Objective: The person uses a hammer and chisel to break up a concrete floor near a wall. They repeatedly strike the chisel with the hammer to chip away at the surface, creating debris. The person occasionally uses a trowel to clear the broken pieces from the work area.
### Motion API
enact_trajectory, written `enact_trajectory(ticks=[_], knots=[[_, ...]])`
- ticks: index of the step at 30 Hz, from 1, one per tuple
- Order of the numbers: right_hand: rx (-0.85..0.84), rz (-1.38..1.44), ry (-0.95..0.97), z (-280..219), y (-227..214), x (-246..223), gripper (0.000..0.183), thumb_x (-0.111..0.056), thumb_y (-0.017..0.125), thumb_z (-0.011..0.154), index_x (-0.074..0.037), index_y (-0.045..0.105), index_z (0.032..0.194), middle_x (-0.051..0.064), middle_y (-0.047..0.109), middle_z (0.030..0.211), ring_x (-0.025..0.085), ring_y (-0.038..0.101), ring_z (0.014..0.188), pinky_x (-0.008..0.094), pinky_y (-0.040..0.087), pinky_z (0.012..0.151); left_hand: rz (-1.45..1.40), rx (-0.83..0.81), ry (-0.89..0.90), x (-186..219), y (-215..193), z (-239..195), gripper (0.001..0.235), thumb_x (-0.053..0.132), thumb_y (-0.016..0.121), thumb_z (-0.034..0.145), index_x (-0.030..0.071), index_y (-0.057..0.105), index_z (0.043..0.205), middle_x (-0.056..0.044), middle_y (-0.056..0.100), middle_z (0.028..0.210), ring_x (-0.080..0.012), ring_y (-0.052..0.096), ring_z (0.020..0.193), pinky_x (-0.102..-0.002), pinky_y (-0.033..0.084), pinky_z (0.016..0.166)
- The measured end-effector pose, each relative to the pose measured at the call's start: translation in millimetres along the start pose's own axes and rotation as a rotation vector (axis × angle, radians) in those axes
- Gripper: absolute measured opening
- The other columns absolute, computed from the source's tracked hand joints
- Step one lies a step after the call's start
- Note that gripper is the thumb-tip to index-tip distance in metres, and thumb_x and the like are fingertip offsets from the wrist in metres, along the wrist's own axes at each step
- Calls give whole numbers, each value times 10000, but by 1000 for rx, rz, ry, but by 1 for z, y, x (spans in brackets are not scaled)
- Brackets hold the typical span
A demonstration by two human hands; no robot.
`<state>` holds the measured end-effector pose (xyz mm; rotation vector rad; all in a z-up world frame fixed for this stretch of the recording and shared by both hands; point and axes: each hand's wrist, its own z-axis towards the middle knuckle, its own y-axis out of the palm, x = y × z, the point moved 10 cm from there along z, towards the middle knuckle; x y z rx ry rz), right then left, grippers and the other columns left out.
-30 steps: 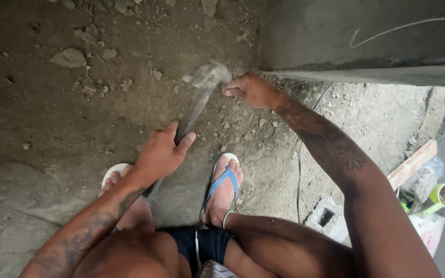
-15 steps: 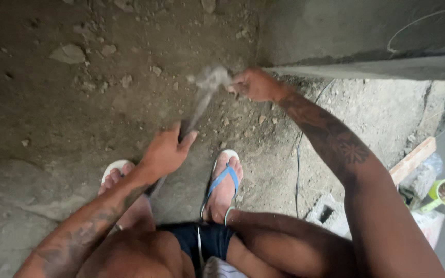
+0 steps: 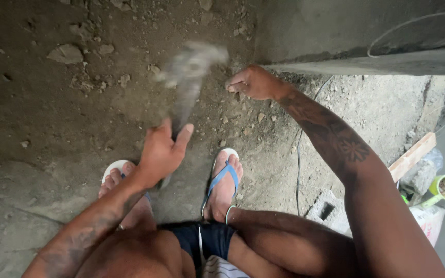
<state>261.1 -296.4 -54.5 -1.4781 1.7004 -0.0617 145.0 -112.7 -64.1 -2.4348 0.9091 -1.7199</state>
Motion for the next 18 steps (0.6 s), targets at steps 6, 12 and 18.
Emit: enact_trajectory(ticks=[6,12,18], knots=[[27,4,22,-5,-3,1,237,-108,553,934,38,620,1108,233,635,1071,390,594,1048,515,470,909,253,-129,-187,-47,44,12,707,574,313,949,-70,514,1161,-298,606,969,-398,642,904,-550,549,679],[-29,-3,65,-12,-2,-12,247,-114,545,933,32,607,1123,234,625,1101,395,580,1071,514,454,934,-88,20,64,2,-1,1,543,394,463,985,-140,557,950,-94,386,411,-122,343,317,-330,302,319],[-37,62,62,-13,0,-6,267,-102,516,947,39,588,1161,244,601,1133,411,544,1107,524,441,952,237,-62,120,-17,37,17,526,385,381,1002,-73,599,862,-213,583,627,-299,635,585,-440,498,530]])
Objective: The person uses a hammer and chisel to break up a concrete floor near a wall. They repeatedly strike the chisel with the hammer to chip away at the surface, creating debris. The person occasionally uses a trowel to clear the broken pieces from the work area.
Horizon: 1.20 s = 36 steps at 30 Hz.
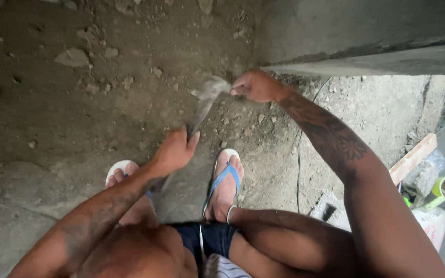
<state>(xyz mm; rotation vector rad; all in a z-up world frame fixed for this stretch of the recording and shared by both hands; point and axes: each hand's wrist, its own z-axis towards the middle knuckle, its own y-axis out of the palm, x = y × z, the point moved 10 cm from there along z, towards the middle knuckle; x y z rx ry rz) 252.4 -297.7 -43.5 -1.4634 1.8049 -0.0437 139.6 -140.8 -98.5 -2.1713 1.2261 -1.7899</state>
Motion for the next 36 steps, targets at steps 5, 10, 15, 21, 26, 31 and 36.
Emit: enact_trajectory(ticks=[5,10,15,21,26,31,36], knots=[[-24,-76,-38,2,2,-6,281,-107,519,948,64,580,1163,286,594,1109,450,550,1073,565,456,933,-288,81,-23,10,-41,-11,404,301,464,986,-69,533,839,-124,399,441,-145,351,312,-341,299,336],[17,5,-24,2,0,3,282,-145,553,942,48,594,1144,260,608,1102,446,551,1074,576,445,933,-260,85,5,-9,-3,1,442,357,415,1002,-37,502,822,-104,381,480,-116,319,357,-323,280,354],[82,18,-37,4,4,34,201,-159,556,942,-35,653,1067,168,665,995,359,624,968,519,484,870,-284,-172,-188,-12,-2,-8,568,446,363,980,-99,521,1015,-171,514,613,-188,463,412,-376,359,370],[268,44,-264,2,-36,-17,190,-126,506,1007,33,609,991,232,635,910,425,616,915,528,485,771,-278,63,-114,-1,-61,5,559,485,405,990,-33,522,814,-78,358,467,-123,299,339,-336,269,332],[238,54,-307,0,-31,-26,182,-58,489,987,65,623,996,221,641,814,428,609,763,548,464,711,-416,233,100,45,-105,1,448,362,425,1009,112,412,637,-25,282,357,-79,212,265,-264,222,296],[219,-9,-323,11,-22,-13,121,-15,522,946,14,626,891,175,624,766,310,617,721,451,463,691,-248,85,13,10,-34,14,391,319,406,1003,-63,431,925,-142,410,477,-137,313,308,-317,260,334],[189,-48,-297,15,-6,29,78,-16,548,907,-12,607,856,123,581,751,219,564,703,404,455,741,-196,-192,-106,11,-24,8,604,369,362,993,-176,380,1251,-190,516,594,-141,410,362,-336,309,339]])
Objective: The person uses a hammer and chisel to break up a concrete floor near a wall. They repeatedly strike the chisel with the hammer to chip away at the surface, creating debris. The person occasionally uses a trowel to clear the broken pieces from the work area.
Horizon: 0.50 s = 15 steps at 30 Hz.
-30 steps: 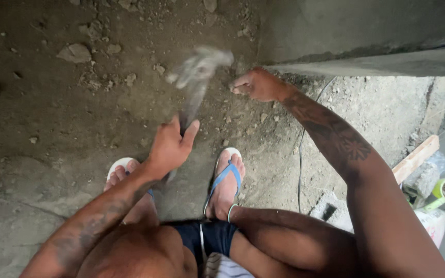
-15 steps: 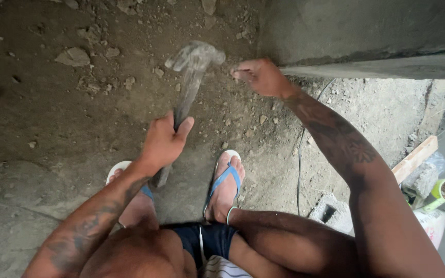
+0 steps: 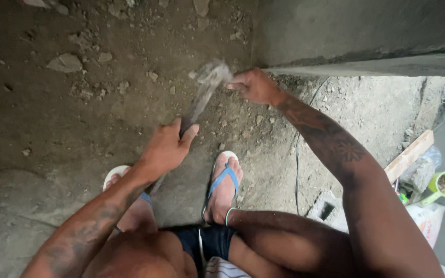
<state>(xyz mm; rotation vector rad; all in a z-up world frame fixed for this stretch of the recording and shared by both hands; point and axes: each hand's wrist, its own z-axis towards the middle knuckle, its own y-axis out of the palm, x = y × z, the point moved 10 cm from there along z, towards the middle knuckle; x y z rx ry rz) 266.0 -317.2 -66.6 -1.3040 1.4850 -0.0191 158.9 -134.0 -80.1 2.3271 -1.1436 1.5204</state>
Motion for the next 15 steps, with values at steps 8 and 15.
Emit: enact_trajectory(ticks=[8,15], knots=[[168,214,47,-8,-36,-44,143,-104,553,979,-14,651,1031,176,667,961,216,629,879,443,461,787,-55,437,313,95,-93,-39,492,397,454,1002,70,430,635,-51,266,359,-91,223,243,-250,197,268],[191,203,-84,-11,-38,-61,261,-133,509,1002,-117,531,743,-3,438,642,90,372,606,329,351,564,169,67,120,28,-14,9,592,364,342,1010,-195,479,1150,-313,584,715,-280,578,429,-364,382,319]])
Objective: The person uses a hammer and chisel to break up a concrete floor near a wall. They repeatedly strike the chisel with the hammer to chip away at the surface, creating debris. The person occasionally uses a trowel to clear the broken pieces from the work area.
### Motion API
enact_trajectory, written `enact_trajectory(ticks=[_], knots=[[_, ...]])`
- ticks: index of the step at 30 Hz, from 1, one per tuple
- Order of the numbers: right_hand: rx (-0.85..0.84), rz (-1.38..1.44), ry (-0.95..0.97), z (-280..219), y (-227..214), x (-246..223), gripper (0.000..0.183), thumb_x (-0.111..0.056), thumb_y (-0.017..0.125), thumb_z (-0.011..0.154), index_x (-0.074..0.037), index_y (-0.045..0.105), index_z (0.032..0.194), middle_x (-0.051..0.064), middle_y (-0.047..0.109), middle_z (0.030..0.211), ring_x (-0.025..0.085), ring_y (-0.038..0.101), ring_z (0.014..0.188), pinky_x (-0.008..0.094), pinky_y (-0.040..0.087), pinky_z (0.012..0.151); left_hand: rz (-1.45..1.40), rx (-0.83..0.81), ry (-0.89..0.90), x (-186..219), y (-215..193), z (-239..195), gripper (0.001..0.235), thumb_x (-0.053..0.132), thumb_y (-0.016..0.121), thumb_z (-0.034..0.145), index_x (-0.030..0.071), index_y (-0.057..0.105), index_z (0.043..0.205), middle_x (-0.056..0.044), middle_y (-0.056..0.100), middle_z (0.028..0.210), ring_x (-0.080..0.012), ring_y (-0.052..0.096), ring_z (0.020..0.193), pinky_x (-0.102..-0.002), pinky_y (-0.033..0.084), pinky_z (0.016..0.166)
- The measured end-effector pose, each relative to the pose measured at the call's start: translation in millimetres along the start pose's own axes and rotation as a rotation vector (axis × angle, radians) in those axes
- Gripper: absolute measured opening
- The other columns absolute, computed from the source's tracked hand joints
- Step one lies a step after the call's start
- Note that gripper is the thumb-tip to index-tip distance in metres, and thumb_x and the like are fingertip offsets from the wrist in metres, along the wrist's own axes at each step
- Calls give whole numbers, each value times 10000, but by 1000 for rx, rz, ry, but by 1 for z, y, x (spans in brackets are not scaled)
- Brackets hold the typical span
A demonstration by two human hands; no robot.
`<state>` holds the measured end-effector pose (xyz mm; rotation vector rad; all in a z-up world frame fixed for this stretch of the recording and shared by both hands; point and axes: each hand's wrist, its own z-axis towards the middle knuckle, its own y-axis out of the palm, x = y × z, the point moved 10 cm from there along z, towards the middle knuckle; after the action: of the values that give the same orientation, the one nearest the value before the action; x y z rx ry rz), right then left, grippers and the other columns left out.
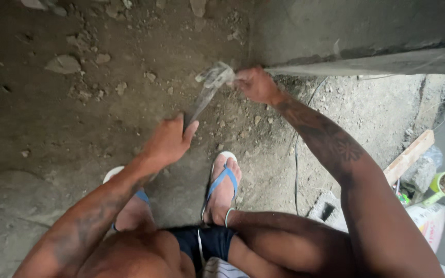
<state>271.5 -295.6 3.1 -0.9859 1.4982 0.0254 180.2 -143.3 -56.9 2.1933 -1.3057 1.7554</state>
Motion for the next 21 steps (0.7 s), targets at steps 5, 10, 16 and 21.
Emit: enact_trajectory(ticks=[5,10,16,21], knots=[[-14,-1,36,8,5,27,180,-68,491,968,8,620,869,54,481,573,163,291,499,368,346,512,-117,123,28,31,-32,-26,575,366,441,984,-179,488,1162,-207,523,529,-185,479,316,-300,300,266],[-62,224,173,10,3,5,276,-165,503,976,-164,543,703,-67,370,553,65,236,494,302,279,503,-150,141,-12,24,-28,-11,566,337,433,962,-196,458,1153,-270,550,636,-298,541,435,-370,349,324],[-134,-9,135,5,15,37,241,-96,440,1007,-86,521,780,-14,342,555,110,189,472,368,242,485,-171,-12,-89,5,-21,-15,631,385,342,998,-205,395,1216,-303,516,817,-329,542,630,-414,429,445],[-126,14,151,9,14,40,232,-90,441,1012,-58,565,819,-6,359,566,119,198,483,380,260,493,-222,366,67,3,-43,-8,509,362,386,1030,-105,502,864,-98,304,429,-142,295,281,-286,189,273]])
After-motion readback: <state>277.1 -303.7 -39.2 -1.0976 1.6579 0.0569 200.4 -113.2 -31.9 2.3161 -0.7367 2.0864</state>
